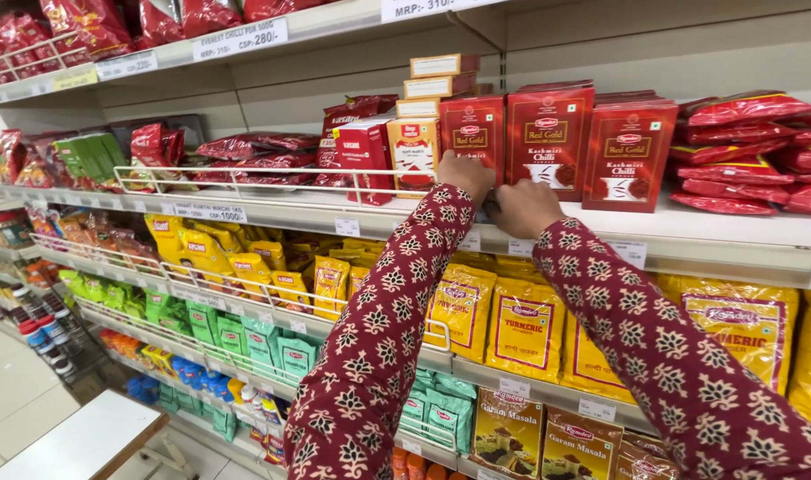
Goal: Picking various packets and boxes of spices from store shelves, occasionally wiping them with a cloth, and placing them into a shopping cart.
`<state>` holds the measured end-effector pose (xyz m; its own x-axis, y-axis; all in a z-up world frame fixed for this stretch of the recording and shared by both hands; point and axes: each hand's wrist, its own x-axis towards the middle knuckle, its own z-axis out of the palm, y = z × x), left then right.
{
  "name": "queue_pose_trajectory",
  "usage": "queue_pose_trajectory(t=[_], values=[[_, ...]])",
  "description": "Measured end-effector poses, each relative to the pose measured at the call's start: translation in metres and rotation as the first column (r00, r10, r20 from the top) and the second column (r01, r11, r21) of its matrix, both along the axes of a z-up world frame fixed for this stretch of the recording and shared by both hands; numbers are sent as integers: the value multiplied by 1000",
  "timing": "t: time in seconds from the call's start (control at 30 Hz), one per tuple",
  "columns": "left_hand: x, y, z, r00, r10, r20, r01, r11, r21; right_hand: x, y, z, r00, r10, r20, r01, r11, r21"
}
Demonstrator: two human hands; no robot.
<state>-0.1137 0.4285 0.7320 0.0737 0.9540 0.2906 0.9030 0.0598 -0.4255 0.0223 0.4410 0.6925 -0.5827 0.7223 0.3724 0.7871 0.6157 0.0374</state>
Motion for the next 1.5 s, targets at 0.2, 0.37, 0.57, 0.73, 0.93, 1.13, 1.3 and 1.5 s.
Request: queue_pose_trajectory(t=[0.2, 0.37, 0.57, 0.73, 0.93, 1.13, 1.3, 1.5], values=[[5, -30, 9, 996, -73, 45, 75, 995, -59, 22, -21, 8, 994, 96, -59, -99, 994, -47], [13, -45, 24, 980, -125, 151, 146, 980, -133, 49, -49, 21, 994, 84, -67, -91, 990, -104], [44, -59, 29, 959, -181, 220, 222, 958, -182, 89, -55, 19, 994, 94, -61, -97, 994, -55], [81, -58, 28, 910, -305, 281, 349, 929, -121, 137, -67, 21, 996, 64, -57, -65, 998, -6], [144, -65, 27, 864, -404, 299, 445, 892, -81, 207, -65, 15, 998, 44, -44, -41, 996, 81], [203, -60, 23, 789, -544, 287, 569, 823, -4, 274, -57, 10, 997, 13, -78, -7, 997, 76], [252, -37, 2, 739, -653, 164, 652, 755, 70, 330, -60, 10, 993, 18, -116, -5, 994, 107], [325, -15, -36, 584, -811, 34, 759, 560, 331, 397, -70, 6, 987, -110, -119, 126, 982, 139]])
